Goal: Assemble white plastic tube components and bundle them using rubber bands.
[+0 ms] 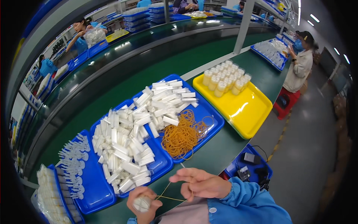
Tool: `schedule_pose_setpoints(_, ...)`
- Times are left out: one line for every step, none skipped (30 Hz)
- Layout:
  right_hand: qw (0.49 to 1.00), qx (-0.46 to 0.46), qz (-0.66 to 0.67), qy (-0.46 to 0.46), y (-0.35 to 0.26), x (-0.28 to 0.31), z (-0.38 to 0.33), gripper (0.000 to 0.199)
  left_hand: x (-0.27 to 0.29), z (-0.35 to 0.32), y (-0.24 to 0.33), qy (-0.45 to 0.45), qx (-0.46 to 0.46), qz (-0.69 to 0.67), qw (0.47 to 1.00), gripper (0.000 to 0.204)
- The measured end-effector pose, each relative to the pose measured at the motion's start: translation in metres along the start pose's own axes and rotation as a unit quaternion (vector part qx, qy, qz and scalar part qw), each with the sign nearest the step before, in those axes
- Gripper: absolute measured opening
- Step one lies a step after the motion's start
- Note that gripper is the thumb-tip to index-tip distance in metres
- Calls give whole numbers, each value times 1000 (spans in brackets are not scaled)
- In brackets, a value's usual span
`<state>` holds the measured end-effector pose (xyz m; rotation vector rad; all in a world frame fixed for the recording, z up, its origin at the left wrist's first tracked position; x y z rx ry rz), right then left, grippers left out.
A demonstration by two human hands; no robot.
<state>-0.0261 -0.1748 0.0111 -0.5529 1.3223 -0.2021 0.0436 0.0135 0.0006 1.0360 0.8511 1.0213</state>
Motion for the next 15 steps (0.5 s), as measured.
schedule_pose_setpoints(998, -36, -45, 4, 2, 4, 3, 58, 4, -5, 0, -43, -74, 54, 995, 67)
schedule_pose_setpoints(993, -57, -105, 6, 2, 3, 8, 58, -3, -3, 6, -92, -96, 138, 981, 72)
schedule_pose_setpoints(983, -79, -165, 8, 1, 2, 12, 59, -9, -1, 15, -139, -117, 221, 958, 77)
schedule_pose_setpoints(969, -101, -223, 10, 1, 3, 14, 60, -15, -1, 19, -184, -138, 303, 925, 82)
schedule_pose_setpoints(953, -113, -281, 11, 4, 3, 13, 61, -15, -1, 13, -173, -97, 280, 939, 92)
schedule_pose_setpoints(933, -125, -338, 10, 7, 4, 12, 63, -18, 0, 8, -171, -83, 284, 940, 94)
schedule_pose_setpoints(901, -90, -425, 1, 8, 1, 13, 64, -21, 1, 5, -168, -70, 288, 940, 96)
schedule_pose_setpoints(861, -54, -506, -8, 8, -3, 14, 65, -27, 2, 4, -167, -56, 293, 940, 98)
schedule_pose_setpoints(833, -38, -551, 7, 9, -8, 15, 55, -32, 1, 0, -169, 7, 317, 933, 102)
schedule_pose_setpoints(819, -13, -573, 11, 12, -6, 14, 51, -37, 0, 1, -198, 45, 338, 919, 102)
schedule_pose_setpoints(803, 11, -595, 13, 17, -6, 12, 47, -41, 0, 6, -223, 82, 358, 903, 102)
schedule_pose_setpoints(786, 36, -617, 16, 17, -7, 12, 43, -43, 0, 6, -249, 118, 378, 884, 102)
schedule_pose_setpoints(761, -21, -649, 8, 16, -3, 9, 33, -46, 1, 8, -260, 71, 338, 902, 96)
schedule_pose_setpoints(748, 3, -663, 4, 13, -3, 7, 37, -46, 1, 8, -269, 21, 299, 916, 90)
schedule_pose_setpoints(735, 27, -677, 0, 11, 2, 6, 41, -43, -1, 4, -276, -28, 258, 925, 83)
Point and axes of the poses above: each hand's wrist, its own z-axis towards the middle knuckle, its own x-axis out of the back of the hand, y = z × x, the point moved 5 cm from there along z, towards the middle knuckle, and after that the axes turned 8 degrees about -z, right-handed, at the moved point
